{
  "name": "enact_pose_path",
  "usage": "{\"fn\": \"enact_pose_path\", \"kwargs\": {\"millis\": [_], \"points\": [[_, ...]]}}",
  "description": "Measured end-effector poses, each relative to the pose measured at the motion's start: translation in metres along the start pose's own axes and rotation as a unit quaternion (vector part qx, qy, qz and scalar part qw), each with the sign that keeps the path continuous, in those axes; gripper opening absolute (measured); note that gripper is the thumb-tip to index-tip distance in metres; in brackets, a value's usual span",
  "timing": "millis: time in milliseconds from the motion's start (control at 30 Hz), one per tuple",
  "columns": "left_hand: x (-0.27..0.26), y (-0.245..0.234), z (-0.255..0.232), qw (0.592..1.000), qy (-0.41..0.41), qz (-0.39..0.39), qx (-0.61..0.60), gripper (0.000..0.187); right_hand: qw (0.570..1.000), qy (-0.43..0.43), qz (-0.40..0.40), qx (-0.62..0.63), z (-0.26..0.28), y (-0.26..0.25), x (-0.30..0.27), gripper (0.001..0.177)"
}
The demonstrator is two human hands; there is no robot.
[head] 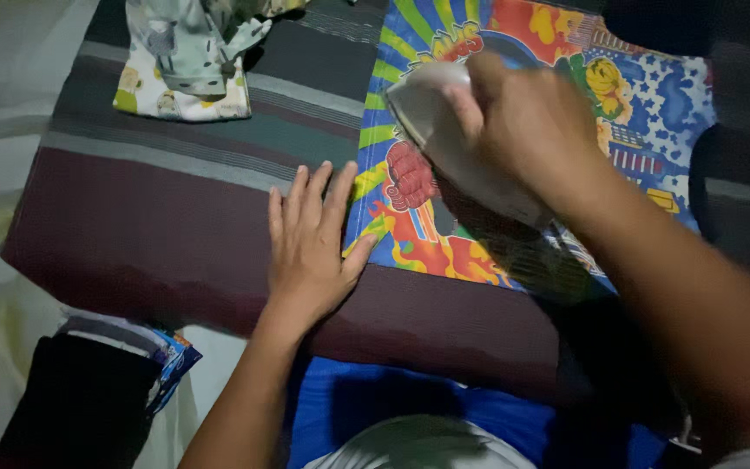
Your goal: The person irons an orange and light blue short, then folds it and places it on a stack. Next, they unfold a Spider-Man t-shirt, iron it, and fold it. The person uses an iron and handles the garments by hand on a striped surface.
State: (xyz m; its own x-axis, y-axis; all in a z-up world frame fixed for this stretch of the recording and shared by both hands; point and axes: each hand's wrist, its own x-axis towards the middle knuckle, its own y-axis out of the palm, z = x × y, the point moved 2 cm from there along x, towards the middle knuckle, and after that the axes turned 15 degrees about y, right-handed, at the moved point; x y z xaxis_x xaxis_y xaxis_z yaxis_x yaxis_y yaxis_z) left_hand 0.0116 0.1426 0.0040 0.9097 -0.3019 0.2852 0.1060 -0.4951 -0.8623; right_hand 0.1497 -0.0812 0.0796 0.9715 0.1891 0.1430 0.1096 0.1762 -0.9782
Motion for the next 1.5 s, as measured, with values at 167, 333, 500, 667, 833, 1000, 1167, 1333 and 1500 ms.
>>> {"fn": "enact_pose_path", "kwargs": {"millis": [167, 333, 500, 667, 833, 1000, 1167, 1333, 1500], "points": [[0.0, 0.0, 0.0, 0.998, 0.037, 0.013, 0.053, 0.054, 0.998, 0.052, -0.003, -0.023, -0.037, 0.0, 0.0, 0.037], [0.003, -0.006, 0.0, 0.998, 0.041, 0.023, 0.051, 0.051, 0.997, 0.079, -0.005, -0.011, -0.089, -0.013, -0.025, 0.035], [0.031, 0.006, -0.031, 0.997, 0.034, -0.036, 0.065, 0.048, 0.989, 0.145, 0.002, 0.004, -0.127, -0.025, -0.052, 0.037], [0.075, 0.062, -0.092, 0.989, 0.145, -0.017, 0.011, 0.061, 0.981, 0.192, 0.025, 0.006, -0.144, -0.037, -0.074, 0.04], [0.078, 0.083, -0.101, 0.985, 0.14, 0.081, 0.058, 0.073, 0.958, 0.265, 0.086, -0.064, -0.171, -0.045, -0.107, 0.043], [0.073, 0.084, -0.097, 0.983, 0.132, 0.101, 0.081, 0.07, 0.953, 0.288, 0.072, -0.061, -0.192, -0.051, -0.129, 0.045], [0.076, 0.082, -0.1, 0.983, 0.134, 0.096, 0.086, 0.072, 0.951, 0.294, 0.035, -0.09, -0.199, -0.046, -0.114, 0.043], [0.074, 0.08, -0.1, 0.984, 0.135, 0.086, 0.079, 0.07, 0.953, 0.294, 0.034, -0.066, -0.202, -0.043, -0.107, 0.044], [0.075, 0.079, -0.1, 0.983, 0.137, 0.088, 0.08, 0.07, 0.942, 0.323, 0.082, -0.043, -0.205, -0.049, -0.137, 0.045]]}}
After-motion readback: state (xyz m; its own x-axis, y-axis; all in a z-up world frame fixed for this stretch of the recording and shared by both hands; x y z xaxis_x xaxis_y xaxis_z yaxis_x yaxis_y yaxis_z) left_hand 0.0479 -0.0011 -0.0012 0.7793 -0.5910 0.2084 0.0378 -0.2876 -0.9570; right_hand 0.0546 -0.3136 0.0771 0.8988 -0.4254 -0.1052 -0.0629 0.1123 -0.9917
